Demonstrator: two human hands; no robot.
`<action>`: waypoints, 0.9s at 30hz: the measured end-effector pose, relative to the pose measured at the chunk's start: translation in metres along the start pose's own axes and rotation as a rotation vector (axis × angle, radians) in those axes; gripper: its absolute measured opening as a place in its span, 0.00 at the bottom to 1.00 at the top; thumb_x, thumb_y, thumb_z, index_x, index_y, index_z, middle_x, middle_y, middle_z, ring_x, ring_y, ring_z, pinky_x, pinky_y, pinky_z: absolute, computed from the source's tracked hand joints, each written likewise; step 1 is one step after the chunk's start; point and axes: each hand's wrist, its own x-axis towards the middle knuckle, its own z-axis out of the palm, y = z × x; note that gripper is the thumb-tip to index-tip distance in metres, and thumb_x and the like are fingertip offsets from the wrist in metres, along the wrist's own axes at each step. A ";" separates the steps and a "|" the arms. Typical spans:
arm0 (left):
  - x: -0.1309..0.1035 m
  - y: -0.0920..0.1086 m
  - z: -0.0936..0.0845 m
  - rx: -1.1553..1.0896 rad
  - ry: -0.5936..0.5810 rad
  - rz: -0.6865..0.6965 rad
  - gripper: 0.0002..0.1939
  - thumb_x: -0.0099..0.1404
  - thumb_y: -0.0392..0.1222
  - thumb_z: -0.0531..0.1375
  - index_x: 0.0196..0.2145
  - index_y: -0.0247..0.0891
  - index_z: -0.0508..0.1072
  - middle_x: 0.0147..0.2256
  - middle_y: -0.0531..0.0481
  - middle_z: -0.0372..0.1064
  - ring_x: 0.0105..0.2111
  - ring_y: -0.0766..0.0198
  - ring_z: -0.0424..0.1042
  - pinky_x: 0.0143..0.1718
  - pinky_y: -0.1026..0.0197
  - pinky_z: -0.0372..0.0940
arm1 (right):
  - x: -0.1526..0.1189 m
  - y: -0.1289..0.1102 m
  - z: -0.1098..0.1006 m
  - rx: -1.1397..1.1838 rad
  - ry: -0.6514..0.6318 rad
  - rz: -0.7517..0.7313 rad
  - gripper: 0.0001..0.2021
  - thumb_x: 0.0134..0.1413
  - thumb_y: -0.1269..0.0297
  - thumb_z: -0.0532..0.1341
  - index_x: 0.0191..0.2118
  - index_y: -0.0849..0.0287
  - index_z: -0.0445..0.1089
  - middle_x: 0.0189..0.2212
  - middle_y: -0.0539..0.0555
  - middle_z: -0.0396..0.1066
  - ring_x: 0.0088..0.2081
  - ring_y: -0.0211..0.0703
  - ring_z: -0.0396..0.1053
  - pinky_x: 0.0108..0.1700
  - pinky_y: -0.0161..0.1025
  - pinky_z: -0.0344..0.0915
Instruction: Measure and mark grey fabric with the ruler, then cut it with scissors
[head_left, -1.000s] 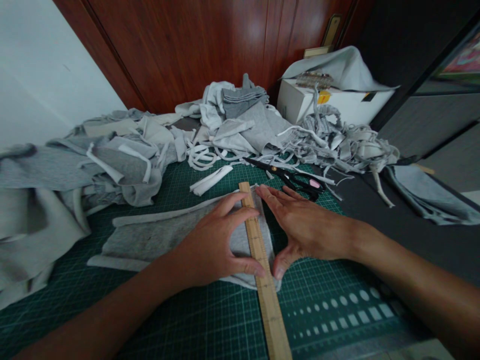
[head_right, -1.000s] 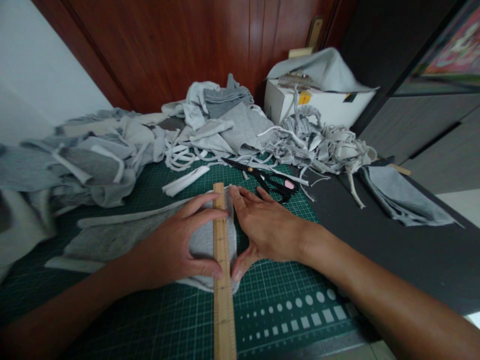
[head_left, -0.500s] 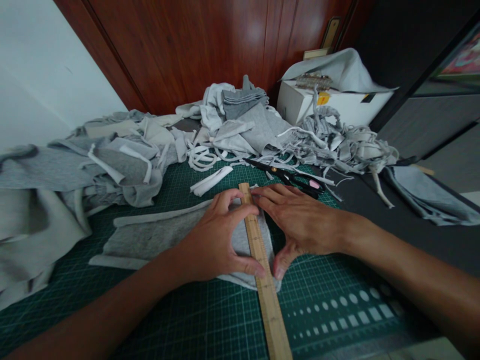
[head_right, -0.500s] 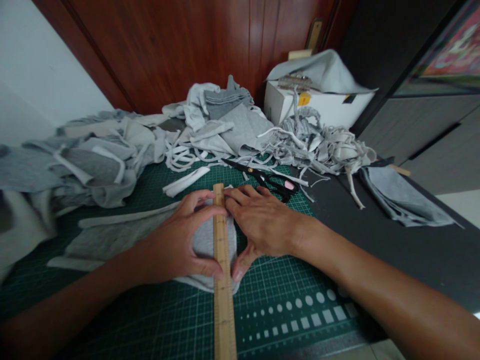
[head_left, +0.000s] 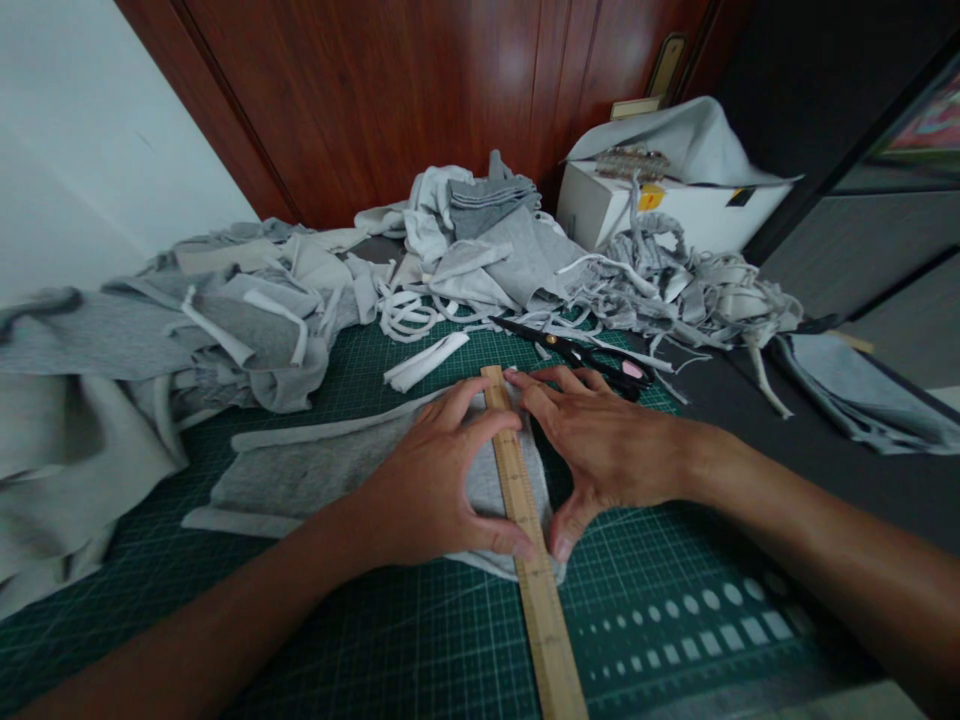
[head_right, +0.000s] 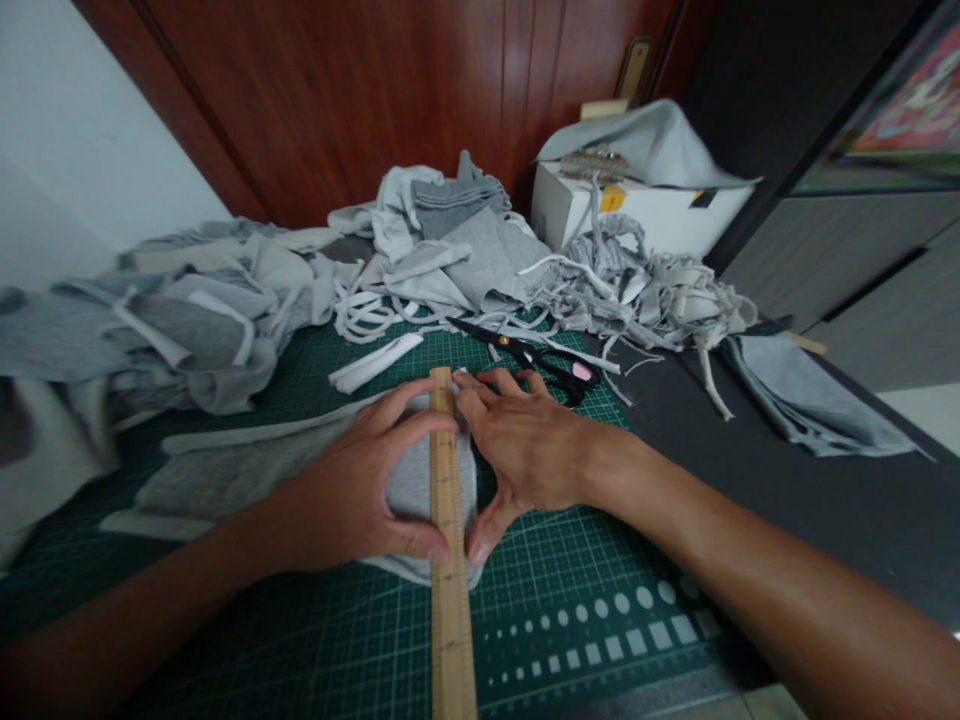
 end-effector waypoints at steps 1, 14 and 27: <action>0.000 0.000 0.000 0.006 -0.003 -0.003 0.53 0.44 0.72 0.74 0.61 0.42 0.70 0.71 0.36 0.50 0.71 0.34 0.52 0.69 0.36 0.55 | 0.000 0.000 0.000 -0.004 0.001 0.002 0.71 0.29 0.33 0.77 0.75 0.63 0.48 0.75 0.73 0.47 0.71 0.81 0.46 0.69 0.76 0.45; 0.000 -0.001 0.001 0.035 0.017 0.034 0.55 0.45 0.73 0.73 0.62 0.40 0.68 0.71 0.34 0.51 0.72 0.37 0.50 0.70 0.37 0.52 | -0.003 0.004 0.006 0.002 0.045 0.001 0.77 0.29 0.32 0.76 0.76 0.70 0.36 0.72 0.79 0.48 0.72 0.80 0.46 0.70 0.74 0.46; -0.002 -0.001 0.000 0.041 -0.015 0.021 0.51 0.48 0.70 0.73 0.63 0.44 0.70 0.74 0.38 0.47 0.73 0.36 0.47 0.70 0.36 0.51 | -0.017 0.022 -0.011 0.122 0.141 -0.029 0.57 0.47 0.33 0.70 0.74 0.63 0.52 0.70 0.71 0.59 0.70 0.69 0.58 0.67 0.62 0.59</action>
